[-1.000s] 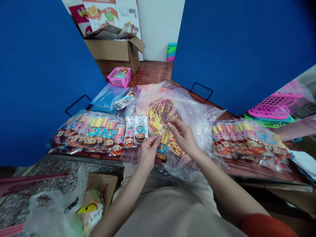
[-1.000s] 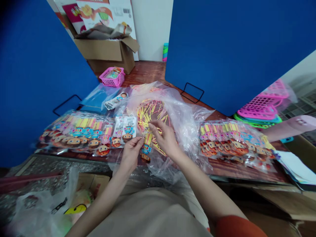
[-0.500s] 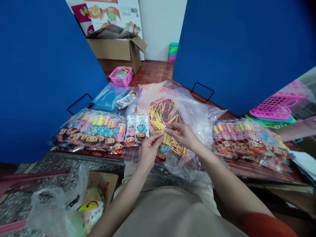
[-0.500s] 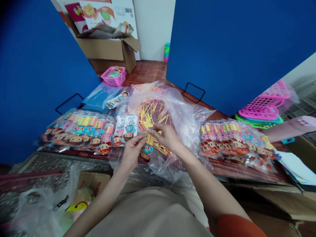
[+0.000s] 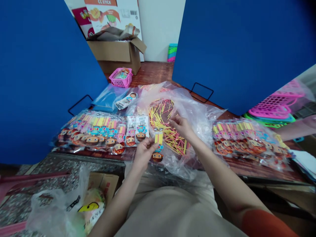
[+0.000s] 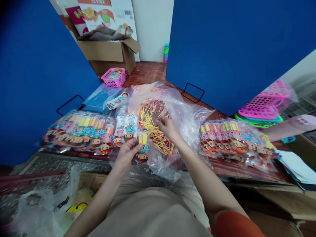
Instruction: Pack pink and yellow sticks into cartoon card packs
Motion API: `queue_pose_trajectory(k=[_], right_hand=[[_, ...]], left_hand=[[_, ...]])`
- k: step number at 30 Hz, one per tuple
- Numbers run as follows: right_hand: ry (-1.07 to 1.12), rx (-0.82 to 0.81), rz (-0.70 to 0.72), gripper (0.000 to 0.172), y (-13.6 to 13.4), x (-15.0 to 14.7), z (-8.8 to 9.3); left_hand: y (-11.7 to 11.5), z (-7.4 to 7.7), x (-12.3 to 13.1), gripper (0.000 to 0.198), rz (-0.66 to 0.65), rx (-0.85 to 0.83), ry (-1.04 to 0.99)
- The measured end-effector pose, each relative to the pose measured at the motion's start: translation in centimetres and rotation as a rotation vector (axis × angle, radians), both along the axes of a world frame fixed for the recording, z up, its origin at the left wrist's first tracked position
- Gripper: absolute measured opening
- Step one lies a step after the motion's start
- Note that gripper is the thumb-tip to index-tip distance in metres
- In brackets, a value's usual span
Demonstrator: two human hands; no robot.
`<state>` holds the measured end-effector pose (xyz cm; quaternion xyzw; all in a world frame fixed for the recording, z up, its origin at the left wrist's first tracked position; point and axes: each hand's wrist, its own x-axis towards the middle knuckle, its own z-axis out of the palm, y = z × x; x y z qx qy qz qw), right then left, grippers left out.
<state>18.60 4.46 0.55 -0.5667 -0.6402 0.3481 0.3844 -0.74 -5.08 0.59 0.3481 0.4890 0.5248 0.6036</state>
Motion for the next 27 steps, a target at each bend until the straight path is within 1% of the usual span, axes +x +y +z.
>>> queue_pose_trajectory(k=[2,4,7,11,16,20,24,27], right_hand=[[-0.252,0.004,-0.024,0.027,1.3,-0.2,-0.5],[-0.387,-0.002,-0.032,0.024,2.7,-0.9,-0.6],[-0.458,-0.028,-0.036,0.022,4.8,-2.7,-0.5],[-0.55,-0.066,-0.041,0.024,7.3,-5.0,-1.0],[-0.607,-0.092,0.009,0.027,9.5,-6.6,-2.0],[-0.605,-0.085,0.088,0.027,10.6,-7.2,-2.0],[-0.547,-0.071,0.107,0.026,10.9,-6.5,-1.5],[-0.467,-0.026,0.06,0.025,10.2,-5.1,-0.9]], left_hand=[[-0.1,0.4,-0.7,0.035,0.027,0.001,-0.026],[-0.2,0.8,-1.3,0.039,0.062,-0.021,-0.044],[-0.1,1.3,-1.9,0.039,0.139,-0.062,-0.046],[-0.1,1.2,-2.2,0.041,0.218,-0.066,-0.034],[-0.1,0.9,-2.4,0.037,0.225,-0.046,0.011],[0.0,0.5,-2.3,0.034,0.199,-0.04,0.042],[0.3,0.1,-2.3,0.033,0.193,-0.035,0.041],[0.6,0.1,-2.1,0.034,0.192,-0.027,0.021]])
